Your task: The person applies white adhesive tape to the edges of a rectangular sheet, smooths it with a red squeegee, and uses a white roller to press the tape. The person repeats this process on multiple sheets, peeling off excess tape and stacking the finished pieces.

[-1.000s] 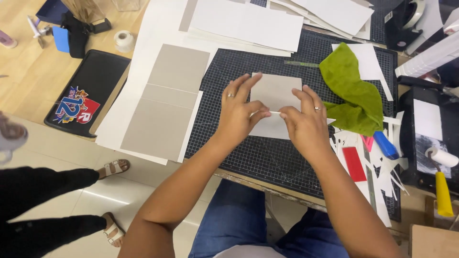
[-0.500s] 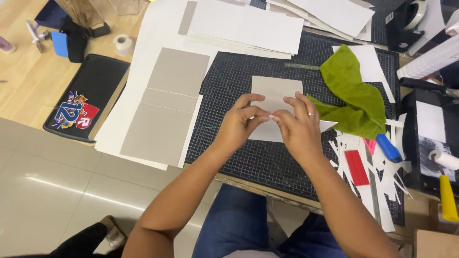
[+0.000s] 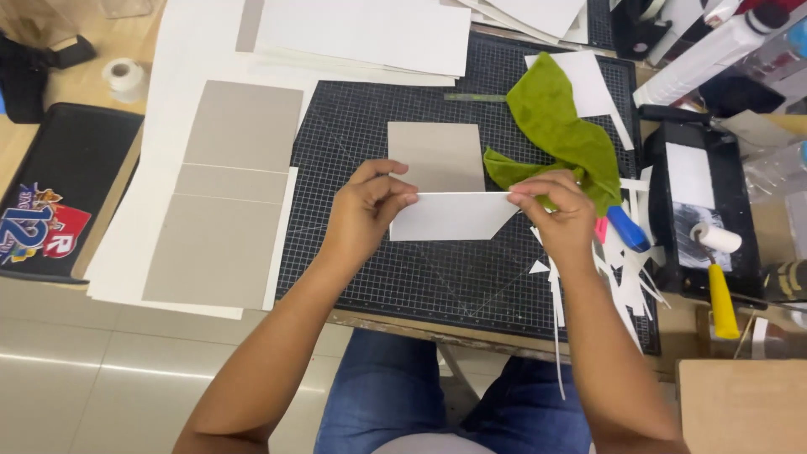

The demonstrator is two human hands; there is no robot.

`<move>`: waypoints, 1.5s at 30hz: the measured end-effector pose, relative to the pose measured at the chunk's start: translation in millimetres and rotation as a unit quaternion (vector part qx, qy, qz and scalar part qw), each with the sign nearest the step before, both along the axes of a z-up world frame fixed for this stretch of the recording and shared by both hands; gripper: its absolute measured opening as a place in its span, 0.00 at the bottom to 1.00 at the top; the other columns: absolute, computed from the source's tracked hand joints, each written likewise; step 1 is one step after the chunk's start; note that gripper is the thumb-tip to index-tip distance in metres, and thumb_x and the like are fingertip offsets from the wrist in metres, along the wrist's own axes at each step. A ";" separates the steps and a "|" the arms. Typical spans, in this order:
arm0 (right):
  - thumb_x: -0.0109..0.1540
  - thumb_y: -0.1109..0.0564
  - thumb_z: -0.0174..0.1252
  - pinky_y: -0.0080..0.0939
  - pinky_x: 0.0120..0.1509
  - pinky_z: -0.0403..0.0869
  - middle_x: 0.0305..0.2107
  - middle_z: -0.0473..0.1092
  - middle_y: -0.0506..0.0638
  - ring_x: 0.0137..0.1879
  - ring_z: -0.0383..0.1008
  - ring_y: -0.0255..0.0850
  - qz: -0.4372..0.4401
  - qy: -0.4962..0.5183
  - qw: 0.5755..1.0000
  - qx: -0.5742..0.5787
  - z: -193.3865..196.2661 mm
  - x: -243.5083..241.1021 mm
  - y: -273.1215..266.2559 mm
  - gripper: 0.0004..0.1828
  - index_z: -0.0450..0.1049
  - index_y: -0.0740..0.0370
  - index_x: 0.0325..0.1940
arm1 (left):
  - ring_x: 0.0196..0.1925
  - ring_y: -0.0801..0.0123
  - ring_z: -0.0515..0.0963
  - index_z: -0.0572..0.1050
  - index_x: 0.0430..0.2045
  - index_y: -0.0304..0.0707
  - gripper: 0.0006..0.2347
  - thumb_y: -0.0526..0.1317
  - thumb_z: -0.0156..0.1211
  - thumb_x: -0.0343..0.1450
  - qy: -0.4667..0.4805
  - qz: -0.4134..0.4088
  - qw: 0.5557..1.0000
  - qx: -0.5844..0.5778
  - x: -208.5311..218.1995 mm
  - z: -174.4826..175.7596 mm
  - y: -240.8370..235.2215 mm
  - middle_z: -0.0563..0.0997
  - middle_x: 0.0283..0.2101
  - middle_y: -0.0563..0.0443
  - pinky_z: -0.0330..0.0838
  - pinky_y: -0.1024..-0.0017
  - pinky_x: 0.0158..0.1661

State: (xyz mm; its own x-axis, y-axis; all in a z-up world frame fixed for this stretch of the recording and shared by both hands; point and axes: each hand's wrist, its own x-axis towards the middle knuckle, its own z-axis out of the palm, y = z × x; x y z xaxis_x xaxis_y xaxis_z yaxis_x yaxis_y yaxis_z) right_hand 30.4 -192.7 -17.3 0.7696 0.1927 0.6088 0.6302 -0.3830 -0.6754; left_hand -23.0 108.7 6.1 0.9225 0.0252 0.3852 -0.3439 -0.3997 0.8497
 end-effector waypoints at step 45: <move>0.56 0.43 0.73 0.56 0.56 0.71 0.46 0.70 0.59 0.51 0.72 0.56 -0.336 0.259 0.865 -0.268 -114.6 -76.2 -157.1 0.30 0.77 0.55 0.58 | 0.57 0.24 0.73 0.69 0.56 0.09 0.08 0.25 0.58 0.87 -0.315 0.213 0.901 0.211 -125.0 118.3 93.1 0.69 0.58 0.20 0.70 0.41 0.57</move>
State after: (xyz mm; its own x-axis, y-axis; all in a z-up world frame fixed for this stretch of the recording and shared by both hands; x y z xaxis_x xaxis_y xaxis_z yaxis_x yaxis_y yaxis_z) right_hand -45.8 -349.8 -131.8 0.9602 -0.2562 0.1108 -0.1902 -0.8911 -0.4119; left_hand -147.9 201.7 124.4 0.4594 0.0541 0.8866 -0.4434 -0.8509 0.2816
